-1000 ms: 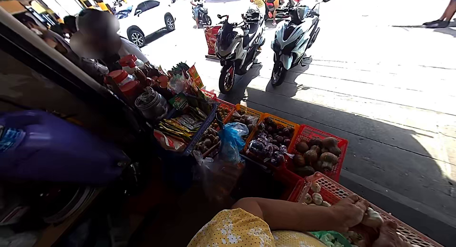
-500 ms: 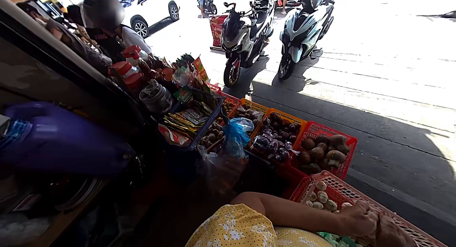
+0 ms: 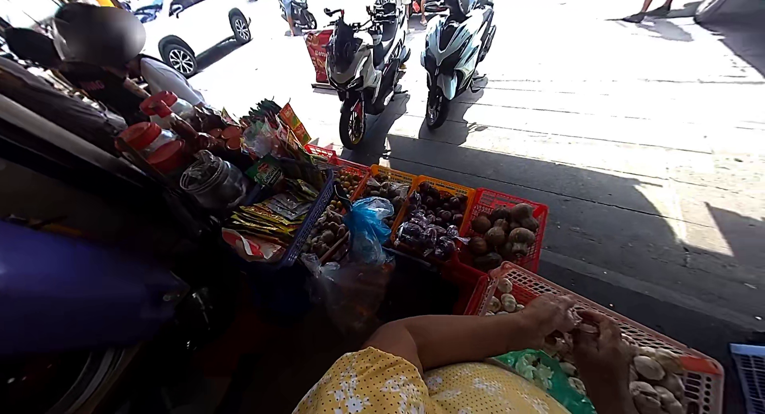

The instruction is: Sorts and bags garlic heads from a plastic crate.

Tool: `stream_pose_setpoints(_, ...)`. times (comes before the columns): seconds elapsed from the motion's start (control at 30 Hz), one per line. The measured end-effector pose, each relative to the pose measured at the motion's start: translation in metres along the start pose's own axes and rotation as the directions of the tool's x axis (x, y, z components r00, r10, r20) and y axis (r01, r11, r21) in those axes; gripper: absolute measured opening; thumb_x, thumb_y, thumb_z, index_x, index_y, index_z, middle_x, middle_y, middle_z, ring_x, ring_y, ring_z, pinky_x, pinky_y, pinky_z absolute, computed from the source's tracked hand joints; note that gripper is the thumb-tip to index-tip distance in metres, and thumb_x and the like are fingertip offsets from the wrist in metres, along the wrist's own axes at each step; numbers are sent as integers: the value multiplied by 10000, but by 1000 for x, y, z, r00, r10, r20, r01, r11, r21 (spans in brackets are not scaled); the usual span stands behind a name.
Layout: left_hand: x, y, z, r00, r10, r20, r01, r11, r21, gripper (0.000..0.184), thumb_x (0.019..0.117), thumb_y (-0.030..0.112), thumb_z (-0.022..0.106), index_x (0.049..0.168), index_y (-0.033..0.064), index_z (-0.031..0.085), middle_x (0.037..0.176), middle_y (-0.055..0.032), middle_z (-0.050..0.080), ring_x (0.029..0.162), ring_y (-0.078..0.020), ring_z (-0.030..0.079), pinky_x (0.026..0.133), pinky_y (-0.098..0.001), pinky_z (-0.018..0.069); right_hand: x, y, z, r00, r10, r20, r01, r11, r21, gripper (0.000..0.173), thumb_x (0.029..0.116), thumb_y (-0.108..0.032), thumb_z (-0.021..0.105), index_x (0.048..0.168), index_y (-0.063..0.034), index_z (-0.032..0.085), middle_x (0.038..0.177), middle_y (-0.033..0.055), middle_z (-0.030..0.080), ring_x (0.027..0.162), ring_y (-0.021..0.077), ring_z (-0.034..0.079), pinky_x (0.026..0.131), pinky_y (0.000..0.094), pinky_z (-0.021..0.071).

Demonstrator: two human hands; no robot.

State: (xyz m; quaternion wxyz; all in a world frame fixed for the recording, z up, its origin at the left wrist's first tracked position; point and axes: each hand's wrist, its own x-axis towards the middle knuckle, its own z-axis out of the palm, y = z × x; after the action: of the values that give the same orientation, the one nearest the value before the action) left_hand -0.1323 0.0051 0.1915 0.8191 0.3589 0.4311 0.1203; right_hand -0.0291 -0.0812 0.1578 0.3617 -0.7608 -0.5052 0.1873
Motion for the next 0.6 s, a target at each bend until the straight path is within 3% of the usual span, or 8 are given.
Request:
stream_pose_setpoints(0.07, 5, -2, 1, 997, -40, -69, 33, 995, -91, 376, 1126, 396, 309, 1219, 100, 521, 847, -42, 480, 640, -132, 461, 559, -278, 405, -4, 5, 2, 999, -27, -21, 28, 999, 45, 444, 1077, -210, 318, 1257, 104, 576, 1098, 316, 634, 908, 411, 651, 814, 594, 522)
stream_pose_setpoints(0.23, 5, -8, 10, 977, -208, -46, 185, 935, -301, 572, 1104, 547, 204, 1125, 78, 531, 894, -75, 516, 772, -189, 539, 717, -366, 493, -11, -13, 6, 998, 40, 44, -33, 987, -159, 843, 1028, -620, 188, 1249, 105, 557, 1050, 333, 658, 982, 503, 674, 842, 686, 504)
stream_pose_setpoints(0.37, -10, -12, 21, 998, -54, -18, 56, 986, 158, 684, 1096, 539, 47, 1242, 78, 532, 968, -120, 551, 736, -213, 538, 635, -368, 466, -7, -15, -5, 999, 47, -6, -47, 982, -182, 704, 1083, -440, 207, 1090, 119, 634, 941, 330, 657, 913, 519, 666, 796, 701, 480)
stream_pose_setpoints(0.4, -11, -16, 19, 997, 62, 36, -70, 963, 260, 622, 1125, 436, 74, 1448, 51, 439, 1210, -189, 565, 930, -246, 587, 783, -401, 499, -6, -10, -8, 1000, 26, -16, -28, 978, -207, 671, 1096, -377, 218, 1090, 122, 666, 953, 342, 678, 920, 535, 679, 794, 708, 486)
stream_pose_setpoints(0.43, -10, -17, 17, 982, 160, 102, -185, 926, 328, 588, 1139, 353, 109, 1552, 1, 335, 1475, -257, 475, 1257, -309, 559, 1047, -458, 454, -5, -8, -10, 999, 35, -12, -37, 973, -228, 632, 1106, -328, 235, 1084, 122, 677, 955, 351, 686, 931, 548, 682, 805, 717, 486)
stream_pose_setpoints(0.47, -7, -19, 16, 957, 247, 150, -286, 886, 365, 573, 1141, 296, 125, 1566, -51, 291, 1566, -298, 369, 1414, -367, 444, 1172, -500, 346, -4, -10, -11, 998, 68, -4, -67, 969, -240, 595, 1110, -298, 262, 1047, 122, 678, 927, 353, 682, 928, 553, 679, 808, 720, 478)
stream_pose_setpoints(0.53, -8, -17, 18, 938, 310, 158, -347, 848, 401, 580, 1140, 295, 131, 1538, -86, 313, 1561, -327, 351, 1450, -409, 387, 1195, -533, 296, -3, -19, -13, 990, 139, 7, -133, 960, -248, 570, 1121, -282, 287, 1008, 117, 678, 909, 350, 680, 940, 548, 674, 828, 715, 464)
stream_pose_setpoints(0.6, -4, -19, 19, 948, 293, 123, -317, 864, 392, 598, 1139, 350, 157, 1504, -70, 375, 1490, -316, 447, 1388, -395, 466, 1150, -540, 360, -3, -24, -13, 990, 138, -10, -137, 961, -240, 564, 1126, -262, 287, 1049, 120, 695, 938, 357, 691, 968, 550, 677, 857, 713, 466)
